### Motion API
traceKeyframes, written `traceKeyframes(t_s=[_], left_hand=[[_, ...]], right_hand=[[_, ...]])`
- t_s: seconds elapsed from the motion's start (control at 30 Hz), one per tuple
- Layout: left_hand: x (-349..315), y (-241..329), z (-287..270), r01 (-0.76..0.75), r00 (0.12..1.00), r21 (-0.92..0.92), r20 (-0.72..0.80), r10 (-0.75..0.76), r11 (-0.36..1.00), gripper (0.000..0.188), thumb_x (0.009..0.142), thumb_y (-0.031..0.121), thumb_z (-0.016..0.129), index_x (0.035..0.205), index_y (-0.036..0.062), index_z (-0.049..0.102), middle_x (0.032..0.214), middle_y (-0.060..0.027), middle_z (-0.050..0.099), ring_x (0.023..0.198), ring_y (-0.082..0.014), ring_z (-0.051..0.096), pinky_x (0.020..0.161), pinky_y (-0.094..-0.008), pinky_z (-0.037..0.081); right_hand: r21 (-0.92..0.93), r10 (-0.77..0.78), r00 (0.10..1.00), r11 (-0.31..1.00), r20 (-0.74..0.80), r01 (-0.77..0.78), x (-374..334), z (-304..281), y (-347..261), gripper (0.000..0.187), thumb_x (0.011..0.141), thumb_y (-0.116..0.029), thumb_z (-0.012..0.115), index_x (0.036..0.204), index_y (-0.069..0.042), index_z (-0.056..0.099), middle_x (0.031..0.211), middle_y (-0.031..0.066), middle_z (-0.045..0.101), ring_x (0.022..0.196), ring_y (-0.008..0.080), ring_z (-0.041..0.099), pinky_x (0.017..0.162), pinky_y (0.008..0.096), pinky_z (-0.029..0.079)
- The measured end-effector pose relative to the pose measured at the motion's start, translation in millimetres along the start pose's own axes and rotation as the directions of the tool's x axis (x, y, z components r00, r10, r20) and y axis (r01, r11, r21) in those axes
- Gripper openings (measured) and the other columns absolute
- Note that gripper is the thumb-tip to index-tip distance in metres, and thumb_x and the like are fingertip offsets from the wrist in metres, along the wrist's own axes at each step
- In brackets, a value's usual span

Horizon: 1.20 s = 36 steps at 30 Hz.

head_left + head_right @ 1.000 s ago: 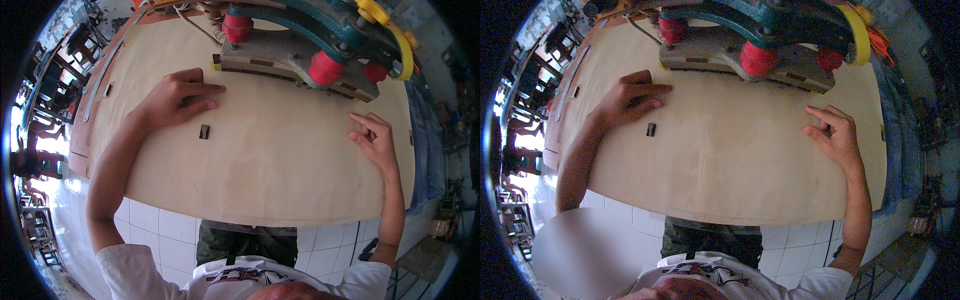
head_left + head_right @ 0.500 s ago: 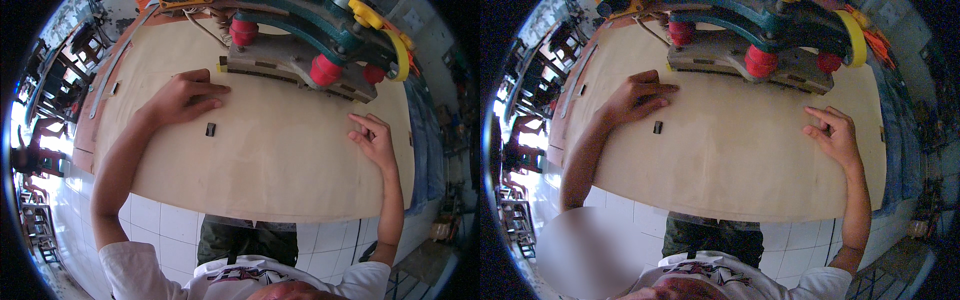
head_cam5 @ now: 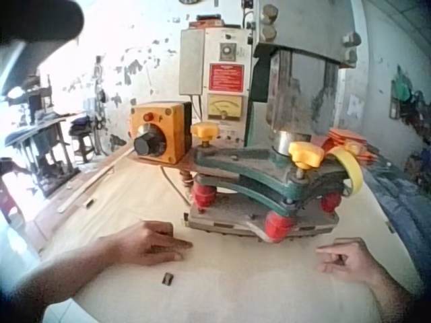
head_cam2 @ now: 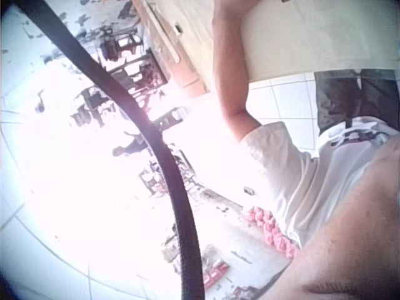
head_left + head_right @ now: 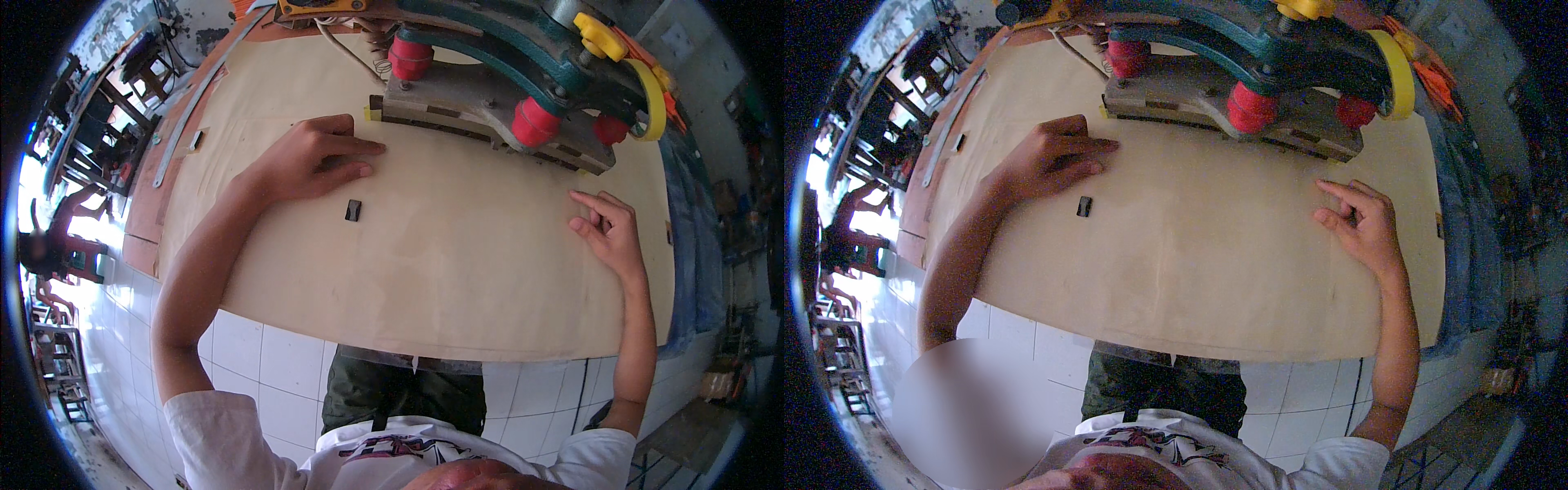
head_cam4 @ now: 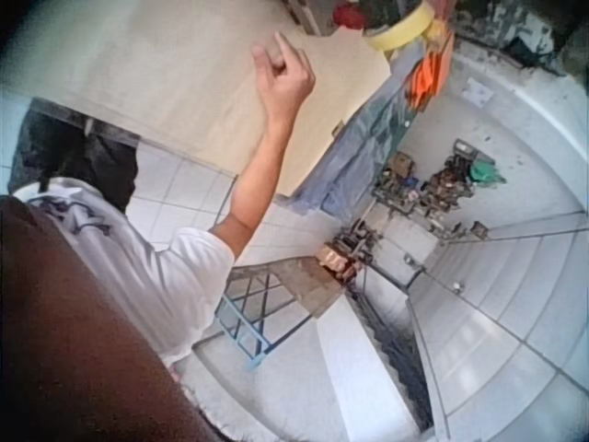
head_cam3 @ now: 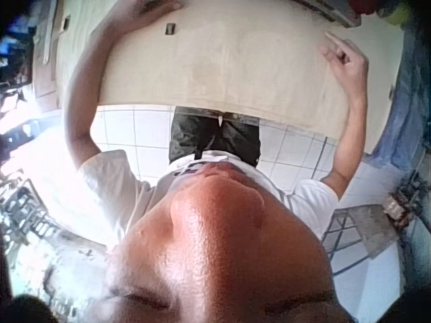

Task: The person aligns a plastic sheet on a wooden workstation and operates a heat press machine to process it, then moves the piece aside and repeats the process with additional sheets.

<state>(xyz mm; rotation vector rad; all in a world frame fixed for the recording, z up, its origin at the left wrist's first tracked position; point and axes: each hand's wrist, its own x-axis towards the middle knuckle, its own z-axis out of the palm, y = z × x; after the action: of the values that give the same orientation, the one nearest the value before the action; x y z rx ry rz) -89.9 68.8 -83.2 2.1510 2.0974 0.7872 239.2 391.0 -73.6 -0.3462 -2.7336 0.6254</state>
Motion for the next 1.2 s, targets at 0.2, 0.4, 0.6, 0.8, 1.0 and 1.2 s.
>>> traceKeyframes(t_s=[0.2,0.4,0.6,0.8,1.0,1.2], left_hand=[[-1.5,-1.6,1.2,0.001,1.000,-0.017,-0.014,-0.002,1.000,0.031,0.087,0.020,0.069,0.113,0.0033,0.069,0.074,-0.0131,0.054,0.071,-0.0285,0.055,0.067,-0.0407,0.048],[-2.0,-3.0,2.0,0.017,1.000,0.021,-0.016,-0.017,1.000,0.028,0.087,0.019,0.069,0.110,0.0032,0.071,0.077,-0.0128,0.060,0.073,-0.0278,0.057,0.068,-0.0395,0.050],[-4.2,-10.2,4.3,0.108,0.973,-0.070,-0.199,-0.120,0.992,0.013,0.085,0.010,0.069,0.095,0.0020,0.072,0.078,-0.0092,0.064,0.069,-0.0207,0.060,0.065,-0.0326,0.050],[-2.1,-22.8,3.1,0.271,0.898,-0.097,-0.332,-0.288,0.958,0.007,0.084,0.008,0.070,0.087,0.0017,0.069,0.079,-0.0070,0.063,0.071,-0.0138,0.059,0.065,-0.0298,0.049],[-1.4,-23.0,4.1,0.267,0.913,-0.109,-0.289,-0.287,0.958,0.012,0.087,0.012,0.068,0.093,0.0019,0.067,0.080,-0.0059,0.063,0.070,-0.0131,0.057,0.065,-0.0293,0.049],[-2.8,-26.5,5.1,0.353,0.894,-0.104,-0.256,-0.368,0.930,0.014,0.087,0.013,0.068,0.094,0.0009,0.066,0.085,-0.0072,0.067,0.073,-0.0117,0.060,0.069,-0.0305,0.051]], right_hand=[[0.020,0.002,1.000,1.000,-0.007,-0.002,0.2,1.9,-1.0,0.043,0.078,-0.029,0.080,0.115,-0.008,0.071,0.064,-0.0005,0.041,0.058,0.0111,0.040,0.053,0.0267,0.035],[0.006,-0.015,1.000,1.000,-0.006,0.015,0.1,-0.6,-1.1,0.042,0.078,-0.028,0.080,0.114,-0.008,0.071,0.065,-0.0004,0.042,0.059,0.0112,0.041,0.053,0.0269,0.035],[0.024,0.000,1.000,1.000,-0.010,0.000,0.3,-0.2,0.2,0.041,0.078,-0.024,0.080,0.114,-0.008,0.071,0.066,-0.0012,0.043,0.058,0.0097,0.039,0.052,0.0260,0.034],[0.140,0.068,0.996,0.988,-0.059,-0.059,-1.7,3.3,1.7,0.018,0.079,-0.016,0.079,0.089,-0.005,0.069,0.065,-0.0031,0.050,0.058,0.0063,0.042,0.053,0.0237,0.036],[0.114,0.058,0.995,0.992,-0.084,-0.049,-2.0,1.9,2.8,0.018,0.081,-0.012,0.075,0.076,-0.004,0.060,0.064,-0.0023,0.052,0.058,0.0061,0.045,0.053,0.0244,0.037],[0.047,-0.010,0.991,0.999,-0.137,0.017,-2.8,-8.1,16.8,0.039,0.090,-0.018,0.068,0.064,-0.001,0.044,0.059,-0.0026,0.038,0.059,0.0067,0.034,0.052,0.0273,0.029]])
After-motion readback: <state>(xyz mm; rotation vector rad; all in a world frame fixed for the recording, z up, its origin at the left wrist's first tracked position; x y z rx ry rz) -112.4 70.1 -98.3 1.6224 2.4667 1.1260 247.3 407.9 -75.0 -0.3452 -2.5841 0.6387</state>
